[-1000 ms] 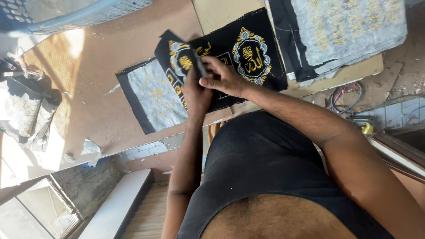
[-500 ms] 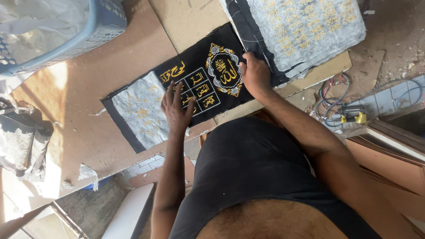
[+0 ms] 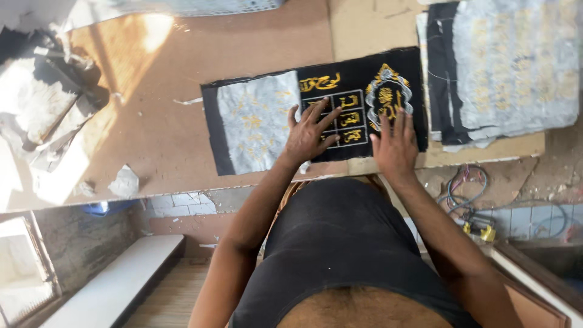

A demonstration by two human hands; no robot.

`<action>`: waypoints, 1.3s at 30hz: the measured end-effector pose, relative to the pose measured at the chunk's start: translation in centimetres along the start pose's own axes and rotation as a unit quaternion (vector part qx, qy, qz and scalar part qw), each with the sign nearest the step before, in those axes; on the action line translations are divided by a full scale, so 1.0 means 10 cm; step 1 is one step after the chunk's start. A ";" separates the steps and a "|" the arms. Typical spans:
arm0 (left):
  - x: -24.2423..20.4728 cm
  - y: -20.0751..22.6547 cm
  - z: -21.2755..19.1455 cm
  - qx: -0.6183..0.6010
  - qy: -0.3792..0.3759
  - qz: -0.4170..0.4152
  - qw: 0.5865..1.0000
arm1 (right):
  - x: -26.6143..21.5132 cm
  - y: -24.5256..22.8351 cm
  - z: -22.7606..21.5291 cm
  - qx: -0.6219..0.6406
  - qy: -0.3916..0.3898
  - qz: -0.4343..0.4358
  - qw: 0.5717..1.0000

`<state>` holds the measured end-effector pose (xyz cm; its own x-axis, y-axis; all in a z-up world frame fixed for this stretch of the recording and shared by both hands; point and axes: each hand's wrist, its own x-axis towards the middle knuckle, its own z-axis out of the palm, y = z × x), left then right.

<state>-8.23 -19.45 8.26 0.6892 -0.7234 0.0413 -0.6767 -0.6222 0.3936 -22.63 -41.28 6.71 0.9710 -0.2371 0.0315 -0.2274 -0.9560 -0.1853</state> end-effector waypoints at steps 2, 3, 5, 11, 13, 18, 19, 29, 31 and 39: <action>-0.33 -0.31 -0.12 -0.005 0.059 0.003 0.998 | -0.03 -0.17 -0.01 -0.008 0.025 0.008 1.000; -0.50 -0.52 -0.18 -0.002 0.068 -0.053 0.996 | -0.05 -0.30 0.01 -0.010 0.036 -0.002 0.999; -0.88 -0.98 -0.30 0.011 0.098 -0.122 0.988 | -0.12 -0.66 0.03 -0.023 0.059 0.006 0.998; -1.74 -2.00 -0.45 0.027 0.105 -0.170 0.979 | 0.12 -2.24 0.32 0.260 -0.002 -0.221 0.940; -1.81 -2.12 -0.41 0.025 0.062 -0.151 0.986 | 0.22 -2.67 0.48 0.253 0.007 -0.287 0.924; -1.84 -2.16 -0.43 0.030 0.029 -0.137 0.990 | 0.34 -3.02 0.78 0.161 0.009 -0.296 0.941; -1.83 -2.16 -0.44 0.030 0.027 -0.134 0.990 | 0.37 -3.01 0.81 0.164 0.036 -0.292 0.941; -1.87 -2.19 -0.53 0.023 -0.007 -0.143 0.989 | 0.27 -3.29 0.84 0.123 0.022 -0.225 0.966; -1.86 -2.20 -0.52 0.025 -0.015 -0.144 0.989 | 0.28 -3.35 0.89 0.101 -0.010 -0.220 0.970; -1.86 -2.23 -0.52 0.035 -0.013 -0.138 0.990 | 0.29 -3.17 0.93 0.099 0.031 -0.084 0.991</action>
<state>-4.58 9.42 3.44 0.8443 -0.5293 -0.0839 -0.4797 -0.8163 0.3219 -11.94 -10.01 3.56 0.9862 -0.0928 0.1372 -0.0373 -0.9315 -0.3618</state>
